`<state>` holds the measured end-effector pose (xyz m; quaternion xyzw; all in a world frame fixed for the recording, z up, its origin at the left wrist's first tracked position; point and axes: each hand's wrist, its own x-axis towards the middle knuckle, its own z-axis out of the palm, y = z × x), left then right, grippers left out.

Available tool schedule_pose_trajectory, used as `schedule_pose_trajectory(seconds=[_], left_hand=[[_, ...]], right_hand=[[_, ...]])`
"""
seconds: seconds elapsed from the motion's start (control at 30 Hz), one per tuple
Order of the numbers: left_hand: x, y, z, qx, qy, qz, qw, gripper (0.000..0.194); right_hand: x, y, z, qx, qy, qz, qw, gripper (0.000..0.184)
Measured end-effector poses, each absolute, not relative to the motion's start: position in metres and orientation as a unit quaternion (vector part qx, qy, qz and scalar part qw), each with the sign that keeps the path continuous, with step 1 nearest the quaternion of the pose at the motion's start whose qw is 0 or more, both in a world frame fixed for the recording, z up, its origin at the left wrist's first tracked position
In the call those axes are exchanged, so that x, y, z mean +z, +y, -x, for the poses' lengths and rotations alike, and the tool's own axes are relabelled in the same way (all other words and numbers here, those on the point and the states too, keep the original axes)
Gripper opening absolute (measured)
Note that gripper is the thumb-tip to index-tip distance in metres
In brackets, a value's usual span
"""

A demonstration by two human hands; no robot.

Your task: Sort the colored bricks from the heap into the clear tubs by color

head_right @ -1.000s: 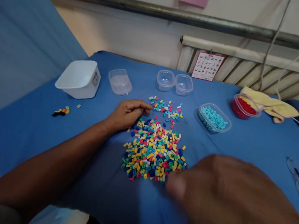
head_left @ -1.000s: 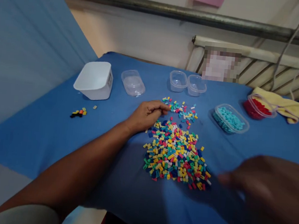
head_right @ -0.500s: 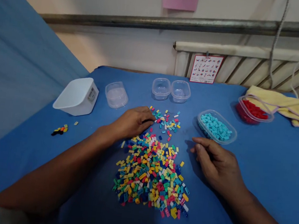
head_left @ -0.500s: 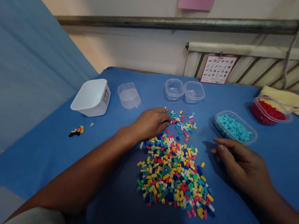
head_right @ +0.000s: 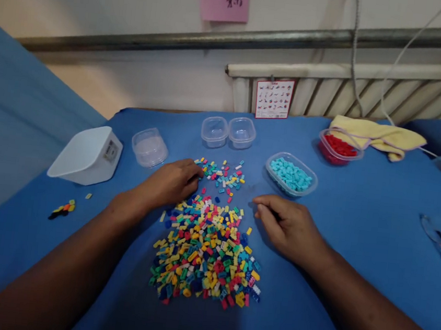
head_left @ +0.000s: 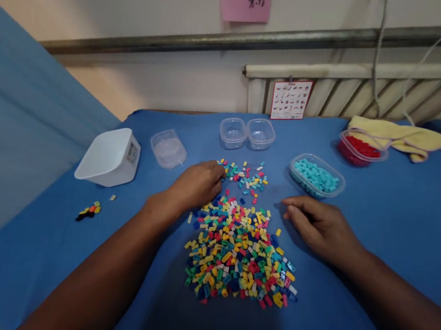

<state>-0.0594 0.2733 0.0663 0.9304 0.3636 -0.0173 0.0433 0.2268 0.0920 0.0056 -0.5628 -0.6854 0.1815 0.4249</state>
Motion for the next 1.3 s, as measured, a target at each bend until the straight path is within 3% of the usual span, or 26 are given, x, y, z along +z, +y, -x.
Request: schedule_pose_trajectory(seconds=[0.23,0.37,0.57,0.73,1.03,1.3], left_hand=[[0.093,0.26,-0.003,0.114,0.308,-0.929,0.172,0.026],[0.1,0.265,-0.073,0.153,0.213,-0.951,0.163,0.025],[0.095,0.278,-0.13,0.132,0.201,-0.962,0.133,0.031],[0.097,0.292,-0.093,0.178,0.244,-0.944,0.13,0.033],[0.109,0.322,0.038,0.089,0.398,-0.9,0.154,0.022],[0.098,0.33,0.053,0.008,0.381,-0.92,0.098,0.03]], right_hand=[[0.01,0.099,-0.224,0.19,-0.688,0.552,0.432,0.023],[0.012,0.102,-0.224,0.212,-0.689,0.546,0.427,0.023],[0.015,0.103,-0.225,0.224,-0.685,0.543,0.432,0.025],[0.016,0.102,-0.225,0.229,-0.684,0.548,0.423,0.027],[0.008,0.098,-0.224,0.228,-0.677,0.567,0.41,0.028],[0.007,0.094,-0.224,0.204,-0.682,0.572,0.408,0.027]])
